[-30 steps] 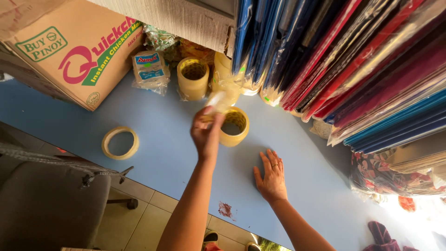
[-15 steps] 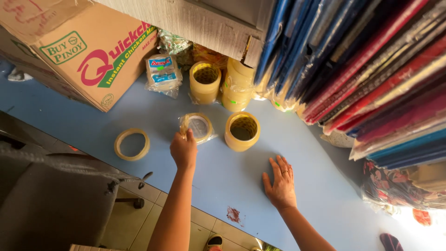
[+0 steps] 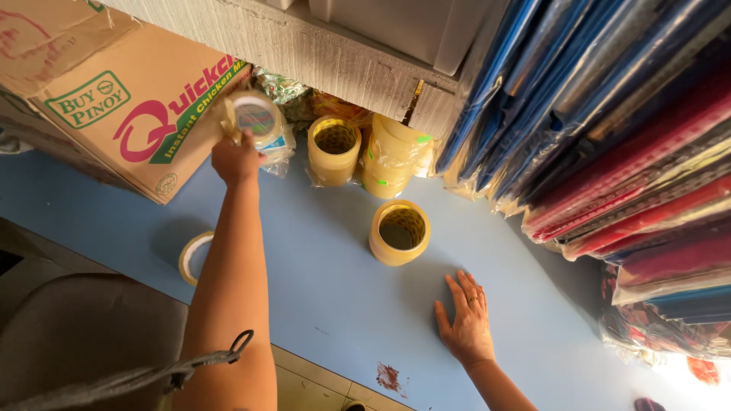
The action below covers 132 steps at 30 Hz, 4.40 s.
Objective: Organizing various rolls of tape, plastic fasteners, and other items on shelves and a workspace.
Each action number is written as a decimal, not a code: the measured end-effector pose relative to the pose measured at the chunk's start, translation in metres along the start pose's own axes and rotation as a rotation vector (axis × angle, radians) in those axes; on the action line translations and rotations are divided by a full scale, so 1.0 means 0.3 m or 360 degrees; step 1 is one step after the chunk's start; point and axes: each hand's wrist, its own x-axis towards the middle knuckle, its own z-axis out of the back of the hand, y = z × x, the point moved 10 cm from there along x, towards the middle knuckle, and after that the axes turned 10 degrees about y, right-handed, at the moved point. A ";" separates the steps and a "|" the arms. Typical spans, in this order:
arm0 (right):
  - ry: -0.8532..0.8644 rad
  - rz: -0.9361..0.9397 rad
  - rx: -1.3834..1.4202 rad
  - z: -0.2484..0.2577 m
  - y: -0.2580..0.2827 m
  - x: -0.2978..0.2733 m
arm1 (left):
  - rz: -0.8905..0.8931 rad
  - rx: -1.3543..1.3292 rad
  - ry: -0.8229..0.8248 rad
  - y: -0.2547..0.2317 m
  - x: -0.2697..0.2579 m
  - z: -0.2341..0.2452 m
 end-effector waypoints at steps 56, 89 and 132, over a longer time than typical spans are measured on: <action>0.0004 -0.0037 0.0066 0.031 0.009 0.003 | -0.0849 0.0604 0.0530 -0.363 -0.328 -0.369; 0.0013 -0.0014 0.0018 0.022 0.010 0.004 | -0.1165 0.0617 0.0785 -0.480 -0.281 -0.490; 0.0054 0.0719 0.0133 -0.209 0.505 0.501 | -0.2025 0.0728 0.0188 -0.586 -0.502 -0.444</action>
